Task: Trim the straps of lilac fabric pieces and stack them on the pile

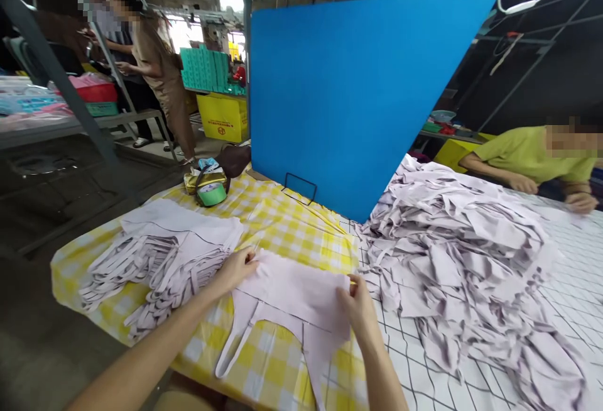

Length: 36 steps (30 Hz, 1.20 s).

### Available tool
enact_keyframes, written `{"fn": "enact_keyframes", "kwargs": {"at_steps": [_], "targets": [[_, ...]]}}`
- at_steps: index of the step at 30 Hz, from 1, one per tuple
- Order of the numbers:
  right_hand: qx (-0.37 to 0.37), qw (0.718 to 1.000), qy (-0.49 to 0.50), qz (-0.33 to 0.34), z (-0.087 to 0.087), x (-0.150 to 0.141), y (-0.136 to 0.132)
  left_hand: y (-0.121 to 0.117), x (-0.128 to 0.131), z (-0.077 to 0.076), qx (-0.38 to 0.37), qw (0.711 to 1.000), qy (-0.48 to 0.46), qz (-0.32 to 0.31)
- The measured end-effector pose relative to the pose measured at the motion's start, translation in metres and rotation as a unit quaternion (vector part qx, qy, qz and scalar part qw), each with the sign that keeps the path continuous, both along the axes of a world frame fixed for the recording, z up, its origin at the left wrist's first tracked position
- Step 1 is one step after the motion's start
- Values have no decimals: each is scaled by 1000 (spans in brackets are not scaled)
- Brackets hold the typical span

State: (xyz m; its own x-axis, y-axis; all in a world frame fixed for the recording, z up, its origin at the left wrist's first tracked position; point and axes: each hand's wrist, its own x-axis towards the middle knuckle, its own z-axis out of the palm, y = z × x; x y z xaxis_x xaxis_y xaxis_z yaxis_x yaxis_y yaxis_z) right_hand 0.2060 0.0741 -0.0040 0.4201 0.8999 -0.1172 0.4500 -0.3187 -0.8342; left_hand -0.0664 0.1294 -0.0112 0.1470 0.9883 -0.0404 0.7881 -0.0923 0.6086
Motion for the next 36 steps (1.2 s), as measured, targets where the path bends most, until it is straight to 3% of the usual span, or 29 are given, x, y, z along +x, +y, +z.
{"fn": "enact_keyframes", "kwargs": {"at_steps": [3, 6, 10, 14, 16, 18, 20, 23, 25, 29, 36], "targets": [[-13, 987, 143, 66, 37, 2, -16, -26, -23, 21, 20, 990, -136, -13], [-7, 976, 188, 109, 79, -13, -34, -50, -64, 50, 5, 944, -331, -3], [68, 960, 224, 152, 124, -60, -44, -66, -135, 95, 44, 928, -362, 78], [69, 919, 239, 305, 143, -115, -20, -56, -198, 129, 71, 902, -398, 150], [72, 893, 258, 361, 136, -144, 7, -39, -221, 133, 80, 891, -411, 174], [72, 886, 269, 371, 119, -175, 39, -13, -238, 126, 100, 890, -401, 192], [43, 916, 219, 332, 92, -205, 74, 17, -251, 110, 116, 910, -339, 207], [14, 950, 145, 276, 47, -239, 118, 61, -264, 78, 106, 959, -113, 237], [1, 965, 83, 248, 21, -250, 138, 81, -267, 60, 90, 966, -40, 239], [0, 974, -30, 225, -6, -251, 158, 98, -267, 39, 71, 966, 23, 249], [11, 975, -126, 184, -14, -253, 148, 92, -256, 36, 32, 960, 142, 241]]}}
